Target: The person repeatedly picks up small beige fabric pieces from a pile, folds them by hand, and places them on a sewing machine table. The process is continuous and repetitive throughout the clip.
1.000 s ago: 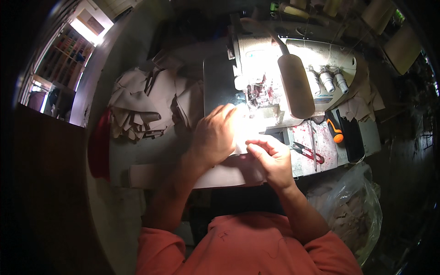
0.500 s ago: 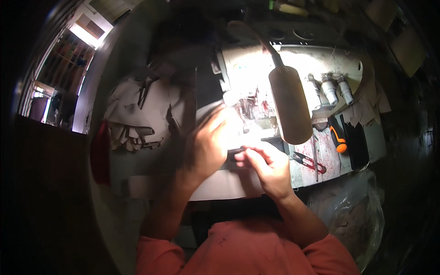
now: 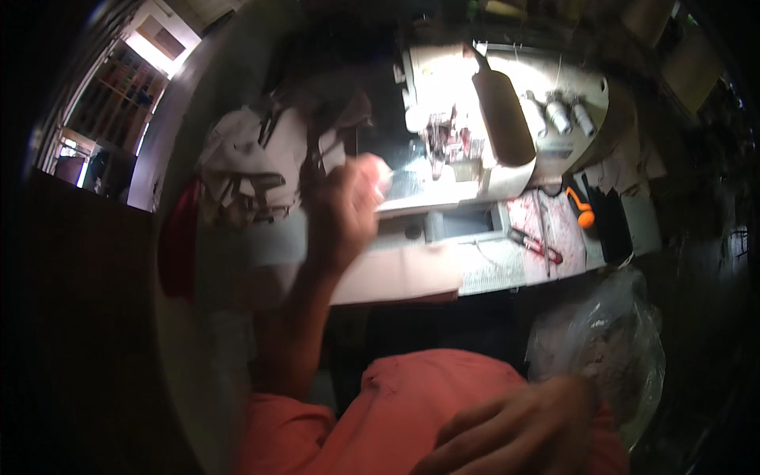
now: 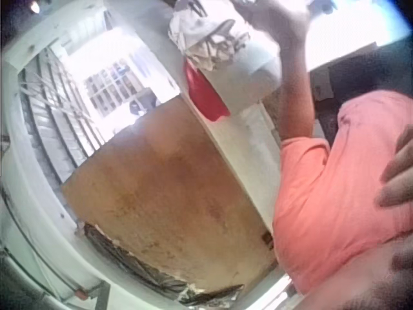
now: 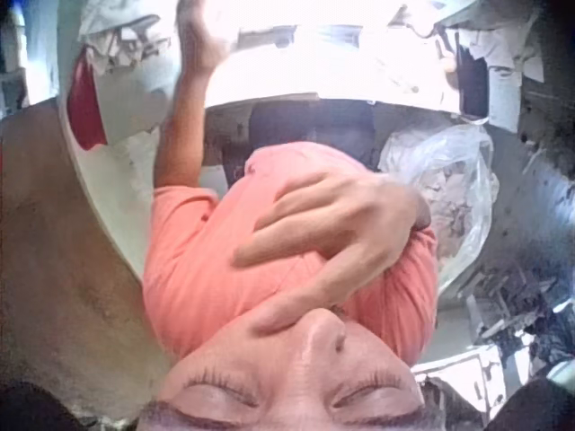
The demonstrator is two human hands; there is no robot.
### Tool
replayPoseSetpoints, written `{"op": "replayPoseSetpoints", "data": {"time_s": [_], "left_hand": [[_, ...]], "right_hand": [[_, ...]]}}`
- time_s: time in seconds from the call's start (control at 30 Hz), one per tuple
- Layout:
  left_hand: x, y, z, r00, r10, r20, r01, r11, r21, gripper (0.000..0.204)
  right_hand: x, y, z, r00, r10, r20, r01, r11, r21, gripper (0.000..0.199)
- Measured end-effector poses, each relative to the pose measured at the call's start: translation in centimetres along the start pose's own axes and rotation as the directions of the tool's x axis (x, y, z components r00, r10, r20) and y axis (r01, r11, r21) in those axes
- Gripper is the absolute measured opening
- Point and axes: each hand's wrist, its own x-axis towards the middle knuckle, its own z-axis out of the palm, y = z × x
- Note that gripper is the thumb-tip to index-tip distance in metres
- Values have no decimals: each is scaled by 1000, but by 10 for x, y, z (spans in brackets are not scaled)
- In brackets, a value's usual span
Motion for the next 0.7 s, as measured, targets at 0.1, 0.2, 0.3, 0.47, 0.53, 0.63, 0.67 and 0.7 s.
{"op": "replayPoseSetpoints", "data": {"time_s": [0.1, 0.2, 0.3, 0.47, 0.53, 0.63, 0.67, 0.7], "left_hand": [[-48, 40, 16, 981, 58, 187, -38, 993, -107, 17], [-58, 38, 47, 946, -271, 179, 281, 959, -30, 24], [-54, 34, 51, 943, -254, 216, 286, 949, -132, 23], [-59, 28, 52, 996, -63, 65, 82, 933, -350, 8], [-57, 29, 50, 999, -26, 26, 34, 916, -399, 10], [-61, 40, 33, 980, -18, -196, -29, 972, -233, 15], [-66, 49, 23, 956, -6, -293, -35, 990, -135, 17], [-81, 58, 9, 953, -2, -304, -37, 992, -121, 22]], "right_hand": [[-25, -5, -12, 984, 170, 58, -166, 984, -68, 17], [-40, -5, -4, 830, 502, -245, -556, 781, -285, 15], [-69, 15, -6, 788, 441, -429, -587, 749, -309, 14], [-88, 33, -28, 429, 597, -677, -831, 555, -36, 23], [-86, 58, -38, 428, 555, -713, -861, 490, -136, 28], [-74, 98, -39, 670, 511, -538, -742, 434, -511, 18], [-67, 97, -35, 635, 503, -586, -772, 441, -458, 17], [-52, 92, -27, 601, 505, -620, -795, 457, -399, 16]]}}
